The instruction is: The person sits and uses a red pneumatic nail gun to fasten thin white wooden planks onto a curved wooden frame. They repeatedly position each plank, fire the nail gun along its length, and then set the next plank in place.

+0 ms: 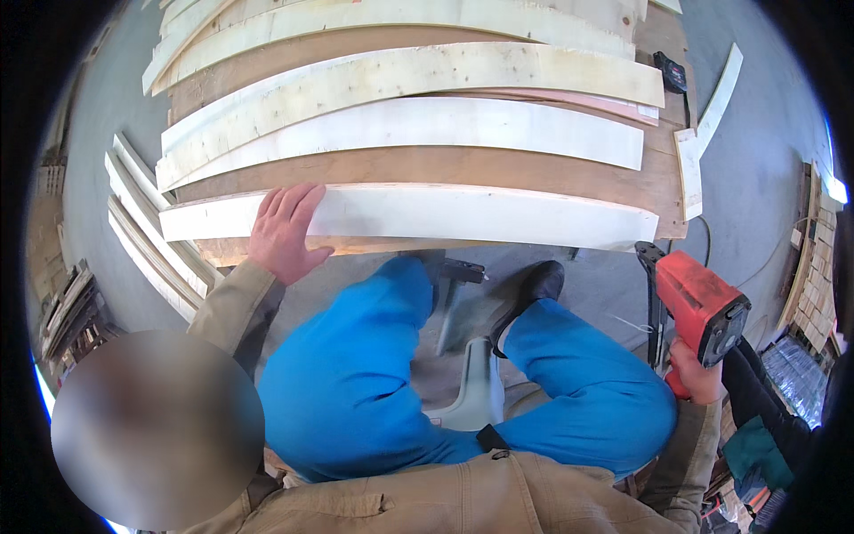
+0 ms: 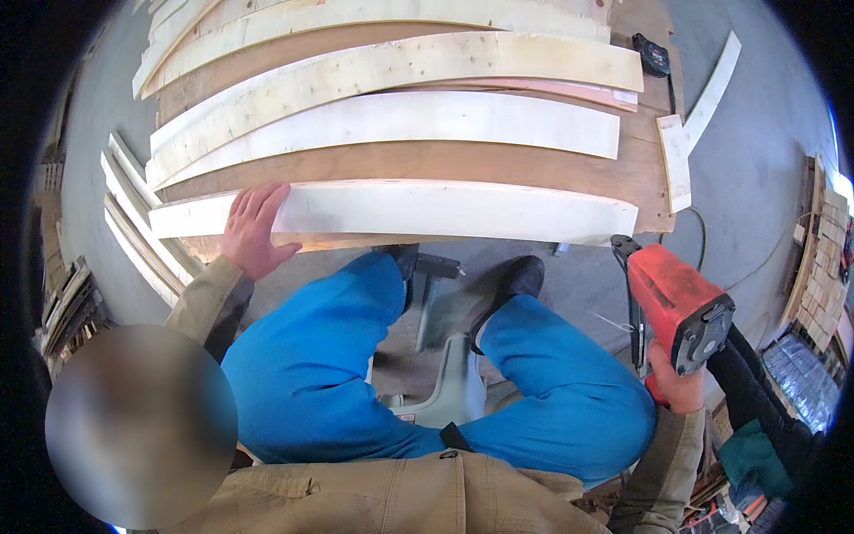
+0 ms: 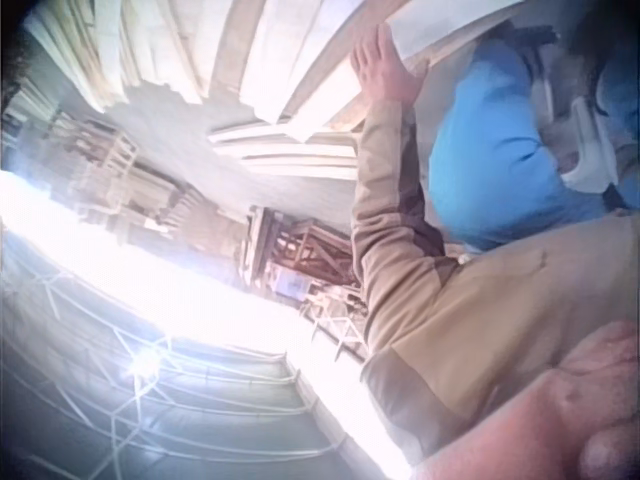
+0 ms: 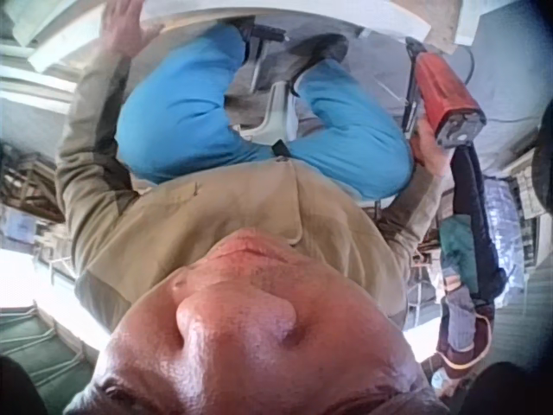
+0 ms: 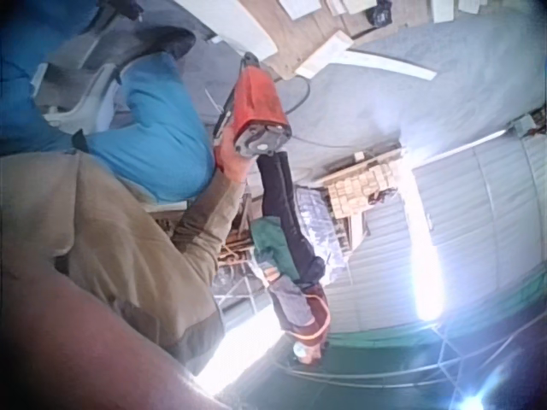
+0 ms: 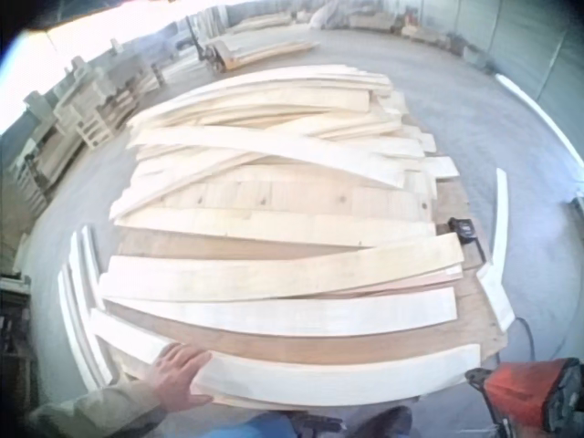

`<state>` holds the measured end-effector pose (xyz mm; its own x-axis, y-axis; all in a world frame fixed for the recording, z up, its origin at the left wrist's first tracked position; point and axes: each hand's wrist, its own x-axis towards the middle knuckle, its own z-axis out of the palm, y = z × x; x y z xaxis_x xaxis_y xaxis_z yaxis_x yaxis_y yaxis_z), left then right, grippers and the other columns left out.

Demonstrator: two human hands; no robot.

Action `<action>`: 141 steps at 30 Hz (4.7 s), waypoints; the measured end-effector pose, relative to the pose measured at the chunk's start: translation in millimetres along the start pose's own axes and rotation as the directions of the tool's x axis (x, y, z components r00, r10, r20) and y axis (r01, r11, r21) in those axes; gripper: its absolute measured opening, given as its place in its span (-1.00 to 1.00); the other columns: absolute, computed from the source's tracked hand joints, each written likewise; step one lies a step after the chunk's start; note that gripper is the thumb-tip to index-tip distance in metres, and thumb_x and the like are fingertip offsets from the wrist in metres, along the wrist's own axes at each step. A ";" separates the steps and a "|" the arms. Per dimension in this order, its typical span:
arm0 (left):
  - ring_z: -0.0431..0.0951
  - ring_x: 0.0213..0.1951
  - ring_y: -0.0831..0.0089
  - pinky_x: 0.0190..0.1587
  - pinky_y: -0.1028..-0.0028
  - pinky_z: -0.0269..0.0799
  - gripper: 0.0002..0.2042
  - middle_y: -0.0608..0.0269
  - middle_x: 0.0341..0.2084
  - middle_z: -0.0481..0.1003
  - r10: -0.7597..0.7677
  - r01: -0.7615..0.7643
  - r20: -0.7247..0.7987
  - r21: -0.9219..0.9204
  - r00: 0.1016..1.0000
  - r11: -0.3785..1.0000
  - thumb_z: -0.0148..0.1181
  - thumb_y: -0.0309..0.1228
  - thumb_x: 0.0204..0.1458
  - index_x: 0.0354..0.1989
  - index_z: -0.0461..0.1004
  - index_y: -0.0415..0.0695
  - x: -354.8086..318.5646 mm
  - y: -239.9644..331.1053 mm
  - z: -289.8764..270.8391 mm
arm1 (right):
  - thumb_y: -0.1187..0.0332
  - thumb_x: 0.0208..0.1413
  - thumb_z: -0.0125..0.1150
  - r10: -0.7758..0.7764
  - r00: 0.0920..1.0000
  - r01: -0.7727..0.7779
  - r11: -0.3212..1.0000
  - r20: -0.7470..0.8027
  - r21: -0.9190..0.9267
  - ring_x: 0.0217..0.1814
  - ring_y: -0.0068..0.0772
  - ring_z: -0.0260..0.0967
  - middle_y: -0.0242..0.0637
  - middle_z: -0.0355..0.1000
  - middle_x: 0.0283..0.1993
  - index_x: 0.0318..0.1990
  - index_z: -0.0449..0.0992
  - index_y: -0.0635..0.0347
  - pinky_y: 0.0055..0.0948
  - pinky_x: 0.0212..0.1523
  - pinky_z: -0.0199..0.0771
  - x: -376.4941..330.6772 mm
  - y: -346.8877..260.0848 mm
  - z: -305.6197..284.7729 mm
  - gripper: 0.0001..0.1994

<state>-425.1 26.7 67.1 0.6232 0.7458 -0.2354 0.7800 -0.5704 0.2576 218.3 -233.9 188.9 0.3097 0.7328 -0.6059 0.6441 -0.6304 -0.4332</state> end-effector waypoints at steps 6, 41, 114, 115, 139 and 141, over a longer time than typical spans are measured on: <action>0.51 0.19 -0.05 0.34 0.03 0.37 -0.21 0.00 0.14 0.51 0.016 -0.023 -0.071 -0.101 0.997 0.995 0.62 -0.34 -0.22 0.29 0.42 -0.14 18.2 -23.2 22.6 | 0.47 0.20 0.35 -0.057 0.998 0.056 0.998 -0.022 -0.036 0.14 -0.23 0.57 -0.21 0.62 0.10 0.14 0.60 0.26 -0.20 0.20 0.51 -0.1 -14.6 -2.3 -0.65; 0.60 0.01 0.04 0.13 0.11 0.48 -0.31 0.14 -0.08 0.60 0.076 -0.135 -0.246 -0.232 0.966 0.963 0.65 -0.26 -0.31 0.12 0.53 -0.04 15.0 -50.5 39.1 | 0.40 0.15 0.40 -0.517 0.803 0.596 0.698 0.297 -0.395 0.44 -0.07 0.40 -0.19 0.52 0.35 0.28 0.57 0.12 -0.07 0.48 0.29 -9.1 -197.7 47.9 -0.50; 0.62 0.02 0.15 0.11 0.18 0.50 -0.26 0.23 -0.07 0.61 0.070 -0.135 -0.233 -0.278 0.970 0.951 0.62 -0.37 -0.42 0.12 0.53 -0.03 8.4 -56.3 45.3 | 0.44 0.09 0.46 -0.535 0.825 0.536 0.843 0.181 0.046 0.25 -0.04 0.50 -0.19 0.58 0.19 0.16 0.62 0.12 -0.12 0.29 0.47 14.2 -333.8 219.8 -0.57; 0.62 0.01 0.16 0.11 0.18 0.50 -0.26 0.23 -0.08 0.61 0.072 -0.136 -0.232 -0.276 0.970 0.951 0.61 -0.37 -0.42 0.12 0.53 -0.02 8.2 -56.6 45.5 | 0.44 0.07 0.48 -0.513 0.840 0.508 0.858 0.178 0.077 0.25 -0.04 0.50 -0.18 0.58 0.19 0.16 0.62 0.13 -0.11 0.29 0.47 13.1 -334.5 219.7 -0.55; 0.63 0.01 0.12 0.09 0.17 0.55 -0.31 0.22 -0.08 0.62 0.087 -0.160 -0.303 -0.228 0.949 0.960 0.58 -0.35 -0.35 0.11 0.51 0.00 11.6 -58.3 58.6 | 0.44 0.04 0.56 -0.365 0.881 0.392 0.920 0.301 -0.031 0.13 -0.26 0.59 -0.12 0.61 0.14 0.22 0.46 0.31 -0.29 0.16 0.58 41.2 -358.1 190.3 -0.42; 0.63 0.03 0.11 0.10 0.17 0.55 -0.31 0.21 -0.06 0.62 0.082 -0.157 -0.305 -0.231 0.949 0.960 0.58 -0.35 -0.36 0.11 0.52 0.00 11.5 -57.5 60.5 | 0.44 0.03 0.57 -0.361 0.891 0.375 0.927 0.276 0.001 0.14 -0.26 0.59 -0.11 0.61 0.14 0.22 0.44 0.32 -0.28 0.16 0.57 39.2 -354.9 189.1 -0.40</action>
<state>-459.3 47.3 -7.2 0.6375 0.7659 0.0838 0.6374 -0.5854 0.5010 -130.4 -29.9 192.8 -0.1491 0.8097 -0.5676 0.7127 -0.3099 -0.6293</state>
